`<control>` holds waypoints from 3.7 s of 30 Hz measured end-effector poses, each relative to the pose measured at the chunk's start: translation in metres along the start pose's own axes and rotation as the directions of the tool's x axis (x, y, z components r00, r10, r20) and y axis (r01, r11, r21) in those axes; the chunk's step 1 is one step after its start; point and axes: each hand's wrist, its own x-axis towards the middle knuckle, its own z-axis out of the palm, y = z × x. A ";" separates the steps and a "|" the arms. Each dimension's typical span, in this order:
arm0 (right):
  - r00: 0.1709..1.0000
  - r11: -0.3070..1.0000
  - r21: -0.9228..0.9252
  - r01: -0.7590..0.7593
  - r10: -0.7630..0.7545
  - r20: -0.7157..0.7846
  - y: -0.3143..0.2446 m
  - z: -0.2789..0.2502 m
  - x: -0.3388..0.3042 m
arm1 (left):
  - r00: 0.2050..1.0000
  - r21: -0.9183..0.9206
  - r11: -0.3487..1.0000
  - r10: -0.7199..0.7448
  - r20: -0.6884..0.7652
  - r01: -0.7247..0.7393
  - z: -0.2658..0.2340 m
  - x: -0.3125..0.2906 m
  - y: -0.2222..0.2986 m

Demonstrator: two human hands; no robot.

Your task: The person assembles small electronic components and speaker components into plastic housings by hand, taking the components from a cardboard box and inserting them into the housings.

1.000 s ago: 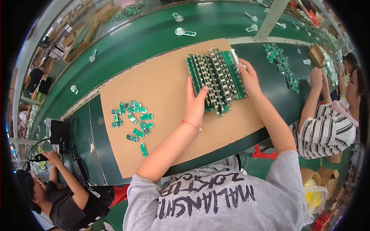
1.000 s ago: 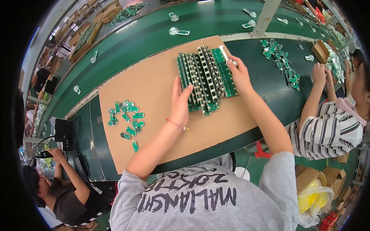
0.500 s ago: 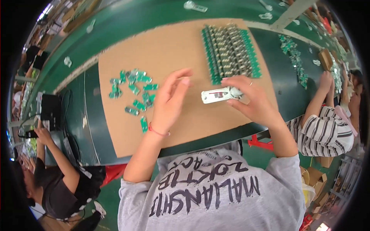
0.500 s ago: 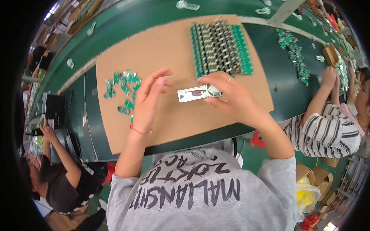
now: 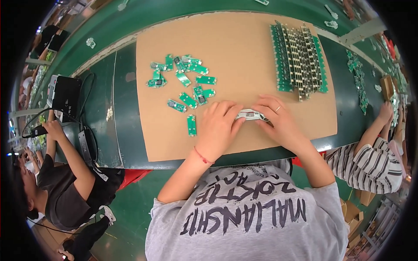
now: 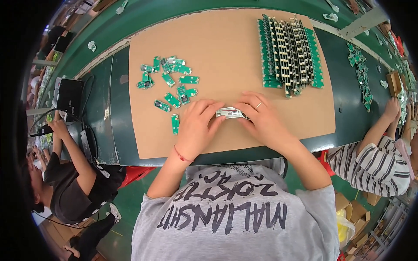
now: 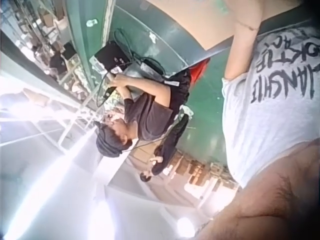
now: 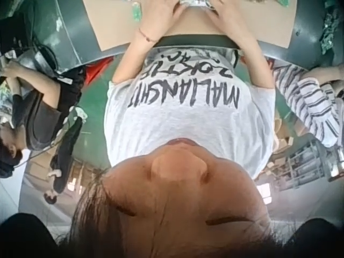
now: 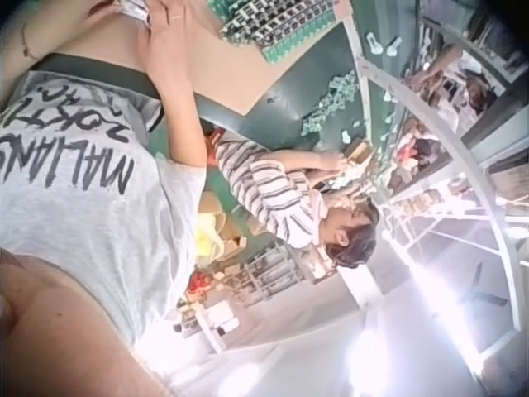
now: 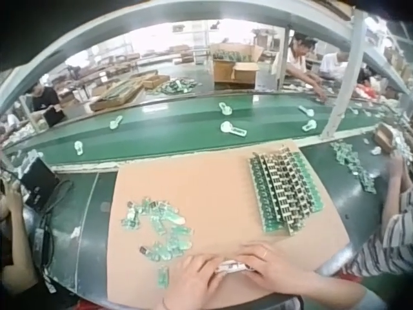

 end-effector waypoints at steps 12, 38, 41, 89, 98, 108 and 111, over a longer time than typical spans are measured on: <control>0.987 0.987 -0.041 0.154 -0.156 -0.041 -0.010 0.009 0.006 | 0.996 -0.046 0.996 -0.078 -0.045 0.076 -0.024 -0.020 -0.004; 0.931 0.952 -0.224 0.210 -0.124 0.343 -0.030 -0.017 0.012 | 0.952 -0.486 0.819 -0.244 0.186 0.305 -0.012 -0.014 0.000; 0.969 0.913 -0.360 0.191 -0.117 0.216 -0.031 -0.009 -0.001 | 0.916 -0.540 0.740 -0.314 0.249 0.401 -0.007 -0.008 0.000; 0.973 0.744 0.659 -0.112 0.215 -0.078 -0.057 -0.039 0.017 | 0.958 -0.555 0.817 -0.014 -0.287 -0.155 -0.021 0.018 0.028; 0.978 0.831 0.552 -0.064 0.163 -0.132 -0.056 -0.039 0.016 | 0.884 -0.373 0.859 0.173 -0.433 -0.351 -0.017 0.014 0.029; 0.979 0.829 0.552 -0.094 0.176 -0.098 -0.056 -0.041 0.017 | 0.849 -0.255 0.882 0.247 -0.467 -0.397 -0.016 0.014 0.024; 0.978 0.801 0.591 -0.094 0.184 -0.094 -0.056 -0.039 0.014 | 0.848 -0.294 0.877 0.203 -0.489 -0.379 -0.016 0.013 0.029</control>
